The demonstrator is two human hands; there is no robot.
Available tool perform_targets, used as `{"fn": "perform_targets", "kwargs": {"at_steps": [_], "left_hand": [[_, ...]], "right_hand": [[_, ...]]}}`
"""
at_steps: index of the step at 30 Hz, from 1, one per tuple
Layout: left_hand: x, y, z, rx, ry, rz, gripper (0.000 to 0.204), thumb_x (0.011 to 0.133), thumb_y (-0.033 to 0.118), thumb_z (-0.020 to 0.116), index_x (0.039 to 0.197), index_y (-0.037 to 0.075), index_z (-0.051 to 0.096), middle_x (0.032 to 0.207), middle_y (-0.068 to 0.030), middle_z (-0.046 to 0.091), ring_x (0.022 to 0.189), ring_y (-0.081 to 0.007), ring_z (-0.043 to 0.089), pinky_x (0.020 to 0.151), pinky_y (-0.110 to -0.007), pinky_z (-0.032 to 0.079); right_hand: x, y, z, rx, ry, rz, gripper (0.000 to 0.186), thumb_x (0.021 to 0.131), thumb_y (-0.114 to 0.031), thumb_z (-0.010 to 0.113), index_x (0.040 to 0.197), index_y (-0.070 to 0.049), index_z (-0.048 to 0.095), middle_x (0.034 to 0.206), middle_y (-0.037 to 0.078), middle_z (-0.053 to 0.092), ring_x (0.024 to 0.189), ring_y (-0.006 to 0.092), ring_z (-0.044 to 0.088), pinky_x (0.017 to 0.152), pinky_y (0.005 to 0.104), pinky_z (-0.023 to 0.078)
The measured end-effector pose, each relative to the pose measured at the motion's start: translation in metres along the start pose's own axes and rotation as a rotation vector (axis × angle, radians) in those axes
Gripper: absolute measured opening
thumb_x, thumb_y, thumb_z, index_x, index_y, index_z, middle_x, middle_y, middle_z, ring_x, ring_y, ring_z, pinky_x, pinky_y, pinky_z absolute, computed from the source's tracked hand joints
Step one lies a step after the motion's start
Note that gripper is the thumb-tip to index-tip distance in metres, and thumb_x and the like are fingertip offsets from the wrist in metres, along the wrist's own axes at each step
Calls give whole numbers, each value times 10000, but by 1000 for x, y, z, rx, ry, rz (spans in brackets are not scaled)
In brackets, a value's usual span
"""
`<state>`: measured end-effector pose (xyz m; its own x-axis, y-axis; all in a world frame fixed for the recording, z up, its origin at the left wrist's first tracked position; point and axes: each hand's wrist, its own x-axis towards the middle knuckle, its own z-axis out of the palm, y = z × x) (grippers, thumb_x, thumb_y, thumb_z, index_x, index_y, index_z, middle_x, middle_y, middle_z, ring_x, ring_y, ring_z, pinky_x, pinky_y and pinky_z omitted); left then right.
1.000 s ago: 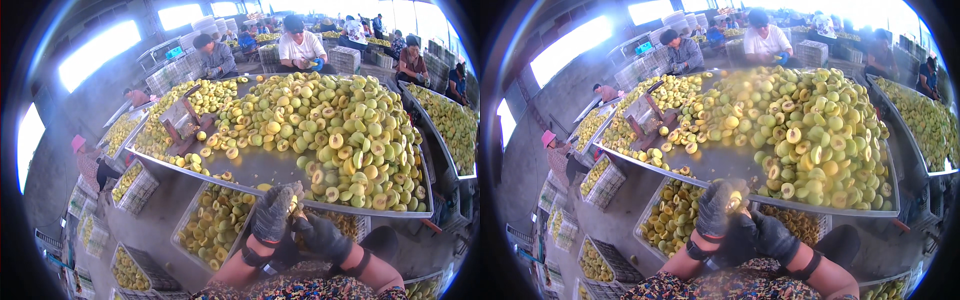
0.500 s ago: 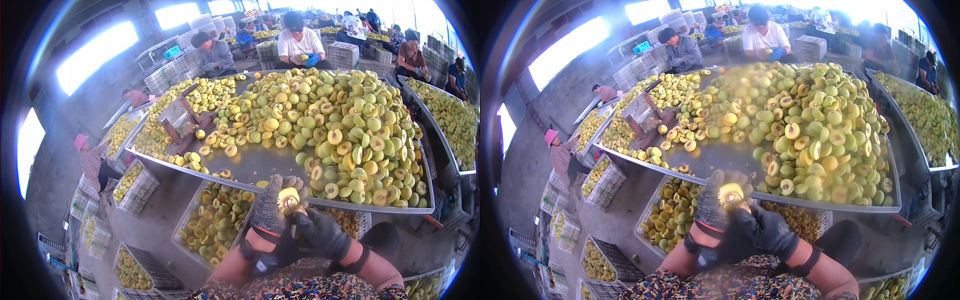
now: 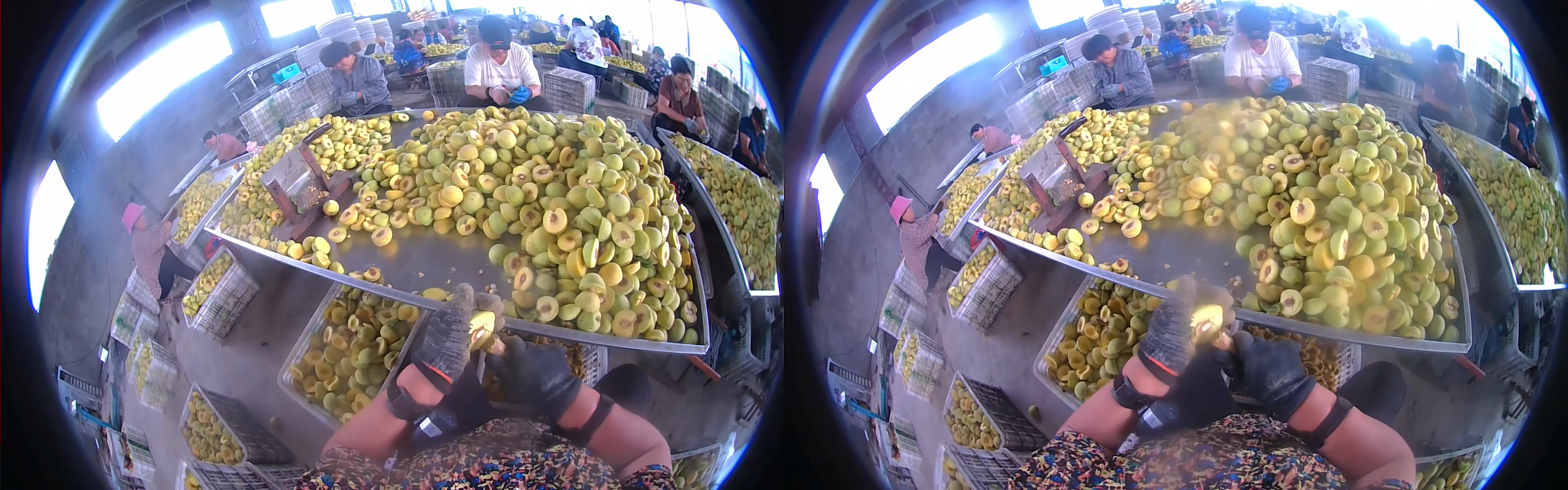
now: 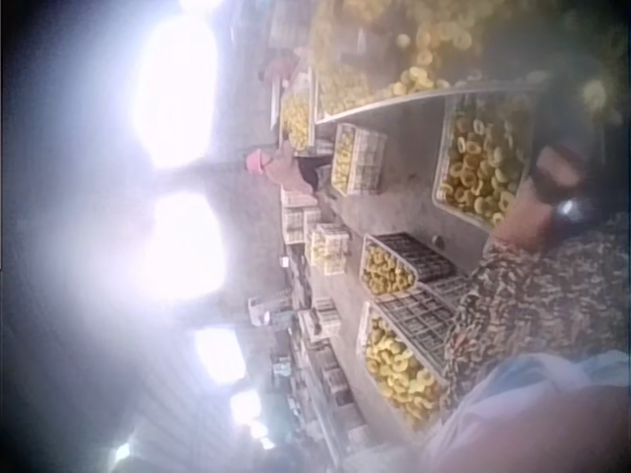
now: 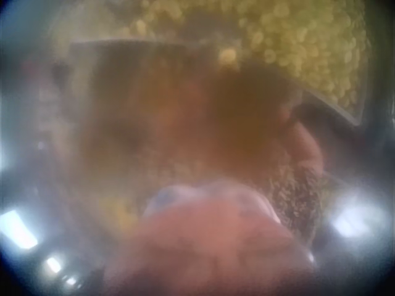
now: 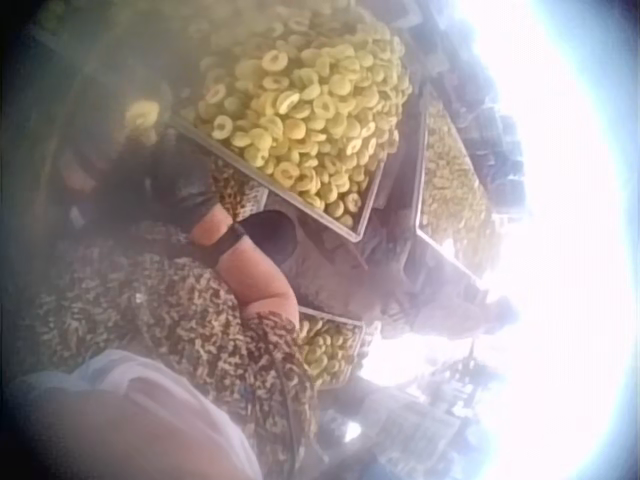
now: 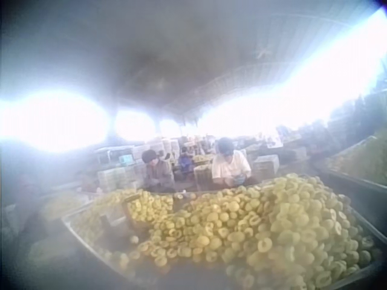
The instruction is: Pitting and sorting fruit in a food processing facility.
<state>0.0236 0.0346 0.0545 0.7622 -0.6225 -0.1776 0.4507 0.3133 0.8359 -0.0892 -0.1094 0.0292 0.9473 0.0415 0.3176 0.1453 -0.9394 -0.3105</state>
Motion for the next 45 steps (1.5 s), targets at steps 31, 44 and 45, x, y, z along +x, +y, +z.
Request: {"fn": "perform_targets", "kwargs": {"at_steps": [31,44,45], "left_hand": [[4,-2,-6,226,-162,-1,387,965,332,569,1137,-12,608,1022,-138,661,915,-214,649,781,-333,562],[-17,-18,33,-145,27,261,443,928,435,591,1049,9,606,1005,-123,653,887,-229,638,753,-358,540],[-16,-19,31,22,90,358,461,916,460,601,1030,14,592,1011,-131,652,879,-250,646,728,-367,548]], "right_hand": [[-11,4,5,734,-79,226,303,921,-367,582,931,-64,574,623,153,612,534,288,628,508,395,480],[-11,-9,6,601,124,-104,384,983,-397,512,1042,-28,598,656,1,605,582,131,600,567,296,501],[-12,-13,1,942,-88,119,380,987,-390,503,1068,-31,597,675,14,613,594,133,605,584,294,502]]}}
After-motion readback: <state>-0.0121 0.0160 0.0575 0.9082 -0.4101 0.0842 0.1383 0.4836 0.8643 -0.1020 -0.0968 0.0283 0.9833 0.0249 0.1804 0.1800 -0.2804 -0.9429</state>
